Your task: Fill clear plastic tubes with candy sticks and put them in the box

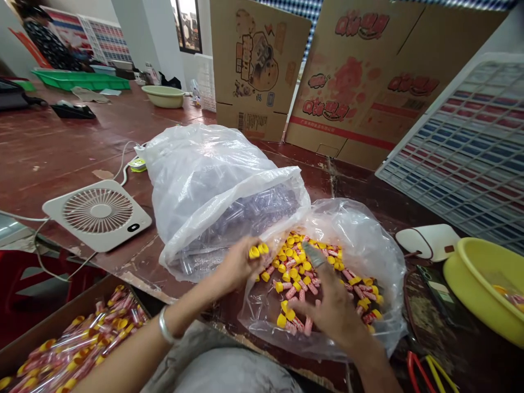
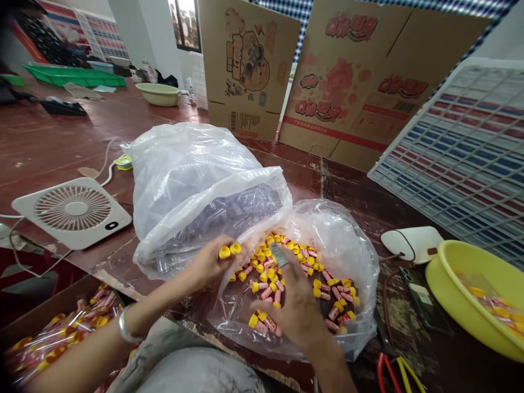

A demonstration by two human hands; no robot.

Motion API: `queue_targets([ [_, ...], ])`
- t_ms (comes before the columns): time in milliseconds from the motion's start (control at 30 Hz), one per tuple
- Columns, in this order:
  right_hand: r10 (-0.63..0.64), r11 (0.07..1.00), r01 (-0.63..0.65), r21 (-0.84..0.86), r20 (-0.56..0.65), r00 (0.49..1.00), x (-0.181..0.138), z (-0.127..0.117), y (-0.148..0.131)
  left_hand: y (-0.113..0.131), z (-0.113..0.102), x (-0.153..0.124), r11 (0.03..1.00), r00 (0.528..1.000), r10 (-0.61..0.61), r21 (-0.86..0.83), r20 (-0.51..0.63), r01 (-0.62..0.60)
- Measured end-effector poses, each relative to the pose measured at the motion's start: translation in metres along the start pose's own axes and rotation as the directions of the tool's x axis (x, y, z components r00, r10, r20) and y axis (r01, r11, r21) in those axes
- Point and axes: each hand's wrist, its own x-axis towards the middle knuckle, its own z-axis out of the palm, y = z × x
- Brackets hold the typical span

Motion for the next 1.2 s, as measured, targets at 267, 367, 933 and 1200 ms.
queue_targets([
  [267, 0.218, 0.969, -0.184, -0.166, 0.221, 0.951, -0.038, -0.009, 0.049, -0.062, -0.028, 0.068, 0.720, 0.969, 0.197, 0.649, 0.150, -0.247],
  [367, 0.191, 0.979, -0.152, -0.133, 0.358, 0.914, -0.036, 0.001, 0.030, -0.070, -0.029, 0.068, 0.704, 0.960, 0.208, 0.653, 0.186, -0.279],
  [933, 0.122, 0.983, -0.118, 0.141, -0.023, 0.992, -0.027, 0.004, 0.009, -0.048, -0.042, 0.026, 0.983, 0.986, 0.158, 0.083, 0.059, -0.163],
  [1200, 0.062, 0.891, -0.050, 0.452, -0.011, 0.998, 0.012, -0.006, -0.035, 0.020, -0.002, -0.043, 0.775, 0.960, -0.075, -0.590, 0.269, 0.226],
])
